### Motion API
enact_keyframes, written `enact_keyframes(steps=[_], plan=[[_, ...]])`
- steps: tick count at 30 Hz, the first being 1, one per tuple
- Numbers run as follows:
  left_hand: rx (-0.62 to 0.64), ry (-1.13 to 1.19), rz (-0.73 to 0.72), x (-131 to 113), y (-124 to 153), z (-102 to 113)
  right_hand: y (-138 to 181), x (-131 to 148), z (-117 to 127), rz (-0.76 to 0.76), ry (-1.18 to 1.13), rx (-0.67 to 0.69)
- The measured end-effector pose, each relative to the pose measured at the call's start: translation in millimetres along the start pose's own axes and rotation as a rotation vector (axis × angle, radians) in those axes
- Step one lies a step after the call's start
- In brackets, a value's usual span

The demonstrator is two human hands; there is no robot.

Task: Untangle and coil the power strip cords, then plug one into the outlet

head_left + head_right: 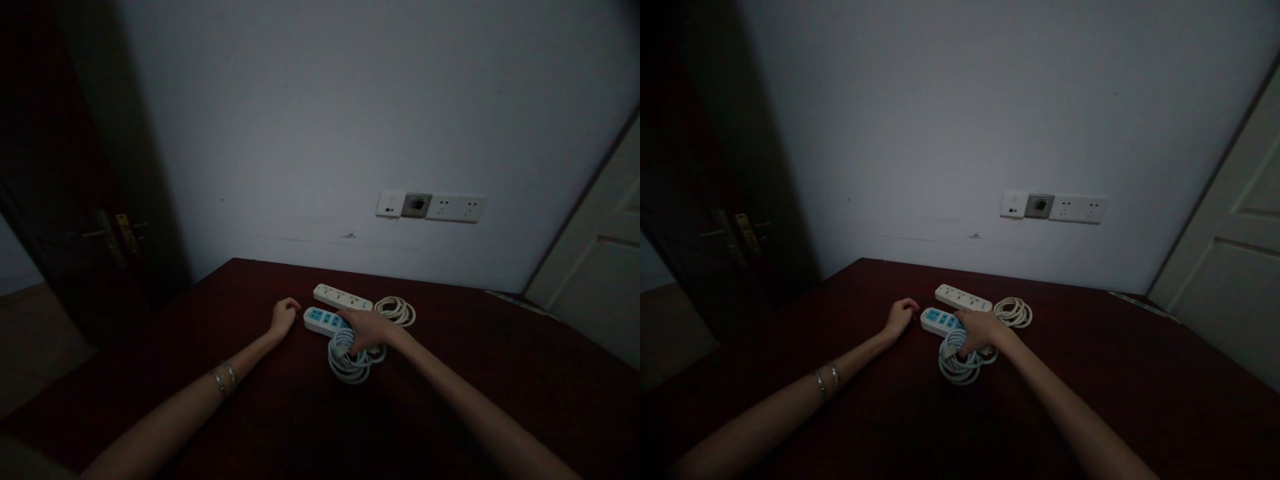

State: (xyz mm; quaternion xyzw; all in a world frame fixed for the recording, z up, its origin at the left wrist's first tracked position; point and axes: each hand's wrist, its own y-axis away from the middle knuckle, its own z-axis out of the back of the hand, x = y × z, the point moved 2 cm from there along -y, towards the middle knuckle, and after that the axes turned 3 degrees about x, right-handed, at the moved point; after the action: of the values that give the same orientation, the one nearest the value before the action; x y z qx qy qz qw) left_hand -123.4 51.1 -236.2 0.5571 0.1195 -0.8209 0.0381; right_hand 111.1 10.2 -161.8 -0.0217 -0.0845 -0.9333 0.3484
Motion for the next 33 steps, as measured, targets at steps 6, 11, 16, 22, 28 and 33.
enact_keyframes(steps=[6,11,16,22,28,33], plan=[[0.01,-0.053,-0.001,-1.5,2.4,-0.5,0.5,-3.6,-10.1,-0.023,-0.051,-0.017],[0.025,-0.074,0.003,-3.7,2.5,-0.2,8.1,-10.8,-8.6,0.02,-0.205,0.011],[0.048,-0.069,0.024,-6.4,3.4,0.2,34.2,-29.2,18.0,-0.021,-0.376,0.001],[0.054,-0.007,0.156,-17.9,-6.0,-1.5,73.5,-52.2,52.8,-0.039,-0.648,-0.092],[0.054,0.12,0.194,-60.4,-42.0,4.4,88.9,-51.2,64.7,-0.006,-0.695,-0.157],[0.224,0.159,0.13,-96.4,-49.4,-5.6,89.1,-36.9,64.6,0.004,-0.599,-0.178]])
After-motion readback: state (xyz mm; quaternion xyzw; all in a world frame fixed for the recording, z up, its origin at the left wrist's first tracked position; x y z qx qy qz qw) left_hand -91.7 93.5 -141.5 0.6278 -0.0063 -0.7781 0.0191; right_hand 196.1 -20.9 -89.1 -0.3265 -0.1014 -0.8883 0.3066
